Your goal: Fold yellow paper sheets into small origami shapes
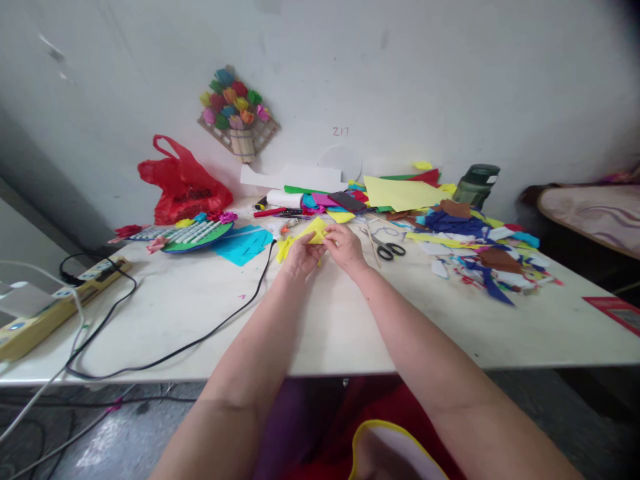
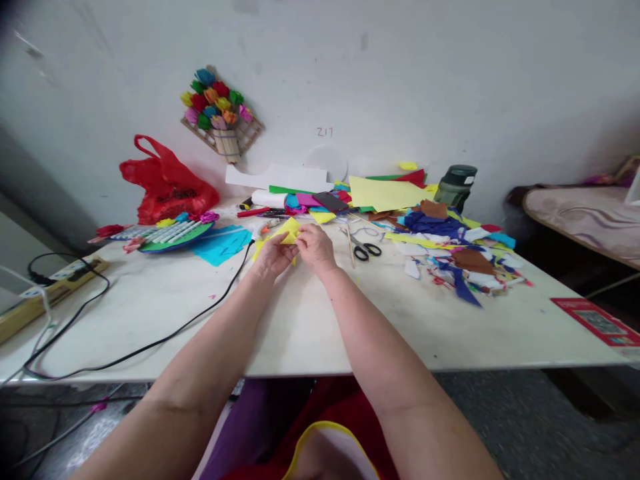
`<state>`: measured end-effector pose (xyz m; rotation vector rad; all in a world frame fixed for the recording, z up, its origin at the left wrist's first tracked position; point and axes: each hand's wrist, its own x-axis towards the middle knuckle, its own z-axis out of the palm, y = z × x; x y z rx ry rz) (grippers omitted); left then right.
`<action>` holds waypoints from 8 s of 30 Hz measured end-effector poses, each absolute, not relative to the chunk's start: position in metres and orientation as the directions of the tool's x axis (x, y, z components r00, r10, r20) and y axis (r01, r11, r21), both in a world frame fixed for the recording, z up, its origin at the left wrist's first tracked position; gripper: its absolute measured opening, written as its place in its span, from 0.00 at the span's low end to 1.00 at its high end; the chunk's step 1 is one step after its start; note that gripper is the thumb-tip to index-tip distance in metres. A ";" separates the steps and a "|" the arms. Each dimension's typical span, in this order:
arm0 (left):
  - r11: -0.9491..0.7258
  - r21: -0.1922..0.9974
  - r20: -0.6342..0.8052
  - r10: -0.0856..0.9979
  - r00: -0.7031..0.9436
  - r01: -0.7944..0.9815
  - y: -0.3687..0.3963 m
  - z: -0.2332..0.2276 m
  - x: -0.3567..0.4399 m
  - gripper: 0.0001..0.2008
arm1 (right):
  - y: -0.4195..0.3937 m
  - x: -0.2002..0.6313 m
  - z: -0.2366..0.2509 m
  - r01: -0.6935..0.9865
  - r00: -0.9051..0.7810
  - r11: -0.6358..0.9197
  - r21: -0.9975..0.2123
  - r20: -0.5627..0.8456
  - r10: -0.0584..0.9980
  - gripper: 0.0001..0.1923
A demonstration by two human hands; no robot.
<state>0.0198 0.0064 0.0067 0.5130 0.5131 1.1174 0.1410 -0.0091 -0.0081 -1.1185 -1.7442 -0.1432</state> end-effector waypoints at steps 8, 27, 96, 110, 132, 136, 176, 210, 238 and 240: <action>0.336 0.646 -0.117 0.931 0.346 -0.685 0.004 0.008 0.022 0.08 | -0.006 0.141 -0.009 0.720 0.015 0.545 -0.428 0.796 0.605 0.06; 0.213 0.749 0.069 0.917 0.394 -0.628 0.007 -0.004 0.020 0.07 | -0.003 0.141 -0.010 0.705 0.082 0.527 -0.475 0.793 0.604 0.06; 0.059 0.781 0.159 0.944 0.289 -0.622 0.002 -0.002 0.024 0.12 | -0.023 0.131 0.006 -0.204 0.155 0.172 -0.964 0.142 0.978 0.11; -0.124 0.948 0.191 0.959 0.211 -0.294 0.007 0.000 0.014 0.19 | -0.020 0.140 0.005 -0.232 0.146 0.220 -0.947 0.190 0.971 0.12; -0.043 0.930 0.141 0.959 0.246 -0.365 0.019 0.002 -0.006 0.21 | -0.023 0.149 0.006 -0.182 0.066 0.162 -0.970 0.152 0.986 0.15; -0.063 0.963 0.135 0.954 0.268 -0.261 0.023 0.004 -0.016 0.20 | -0.025 0.151 0.008 -0.144 0.016 0.143 -0.979 0.142 0.990 0.16; -0.115 0.983 0.161 0.919 0.359 -0.145 0.017 -0.004 -0.002 0.17 | -0.017 0.147 -0.002 -0.119 0.071 0.197 -0.973 0.190 0.979 0.11; -0.098 0.986 0.145 0.900 0.411 -0.133 0.020 0.003 -0.017 0.22 | -0.023 0.158 0.006 -0.111 -0.032 0.129 -0.985 0.133 0.991 0.15; -0.092 0.994 0.109 0.856 0.506 -0.059 0.016 0.005 -0.014 0.18 | -0.021 0.164 0.004 -0.015 -0.077 0.071 -0.997 0.072 0.994 0.15; -0.089 0.994 0.105 0.854 0.509 -0.056 0.016 0.005 -0.014 0.17 | -0.020 0.164 0.003 -0.017 -0.081 0.078 -0.997 0.080 0.994 0.15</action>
